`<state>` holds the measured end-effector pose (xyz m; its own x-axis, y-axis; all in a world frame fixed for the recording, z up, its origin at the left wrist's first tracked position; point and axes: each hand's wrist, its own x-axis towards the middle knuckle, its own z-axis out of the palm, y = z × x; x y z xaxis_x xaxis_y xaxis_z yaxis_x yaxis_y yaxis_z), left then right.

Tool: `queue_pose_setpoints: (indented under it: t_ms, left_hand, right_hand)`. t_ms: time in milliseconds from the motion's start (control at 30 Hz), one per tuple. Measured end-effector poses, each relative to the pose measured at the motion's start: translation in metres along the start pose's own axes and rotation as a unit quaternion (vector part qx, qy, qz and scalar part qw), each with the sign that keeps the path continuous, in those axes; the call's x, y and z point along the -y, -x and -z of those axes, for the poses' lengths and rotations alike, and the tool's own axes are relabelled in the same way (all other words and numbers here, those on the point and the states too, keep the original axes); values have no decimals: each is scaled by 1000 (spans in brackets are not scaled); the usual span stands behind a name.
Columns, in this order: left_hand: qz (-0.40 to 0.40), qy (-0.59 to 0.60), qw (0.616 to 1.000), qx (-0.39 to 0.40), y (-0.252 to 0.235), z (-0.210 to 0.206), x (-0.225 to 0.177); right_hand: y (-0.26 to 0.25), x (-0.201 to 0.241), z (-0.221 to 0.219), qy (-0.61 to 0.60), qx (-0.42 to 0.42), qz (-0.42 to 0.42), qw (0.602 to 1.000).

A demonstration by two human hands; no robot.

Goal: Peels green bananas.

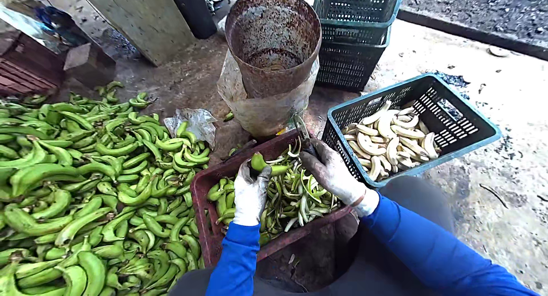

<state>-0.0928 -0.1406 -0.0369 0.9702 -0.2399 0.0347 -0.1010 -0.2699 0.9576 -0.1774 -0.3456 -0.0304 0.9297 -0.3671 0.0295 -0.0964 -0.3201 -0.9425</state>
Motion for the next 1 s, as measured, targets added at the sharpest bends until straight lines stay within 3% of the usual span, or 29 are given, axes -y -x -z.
queue_pose_setpoints:
  t_ms: [133, 200, 267, 300, 467, 700, 767, 833, 933, 1000]
  left_hand:
    - [-56, -45, 996, -52, 3, -2, -6]
    - [-81, -10, 994, -68, 8, -5, -9]
    - [-90, 69, 992, -62, 12, -2, -19]
    - [-85, 121, 988, -46, 10, 2, -24]
    - [70, 321, 944, -12, 2, 19, -19]
    - [179, 348, 919, -37, 7, 8, -20]
    - [186, 340, 922, -16, 13, 4, -22]
    - [186, 318, 930, 22, 17, -3, -21]
    - [197, 273, 940, 51, 19, -10, -18]
    - [184, 289, 937, 60, 20, -10, -18]
  right_hand:
    - [24, 12, -14, -1, -11, 119, 993]
    - [23, 1, -21, 70, 74, 47, 994]
    - [9, -22, -26, 130, 203, -65, 968]
    - [6, -28, -27, 135, 215, -83, 964]
    - [12, -8, -18, 107, 103, 56, 987]
    - [35, -2, -33, 143, 110, 255, 950]
    - [32, -7, -37, 165, 99, 252, 949]
    - [16, -14, -33, 191, 35, 239, 951]
    - [-15, -17, -9, 194, -61, 131, 970]
    - [-23, -13, 9, 194, -72, 77, 975]
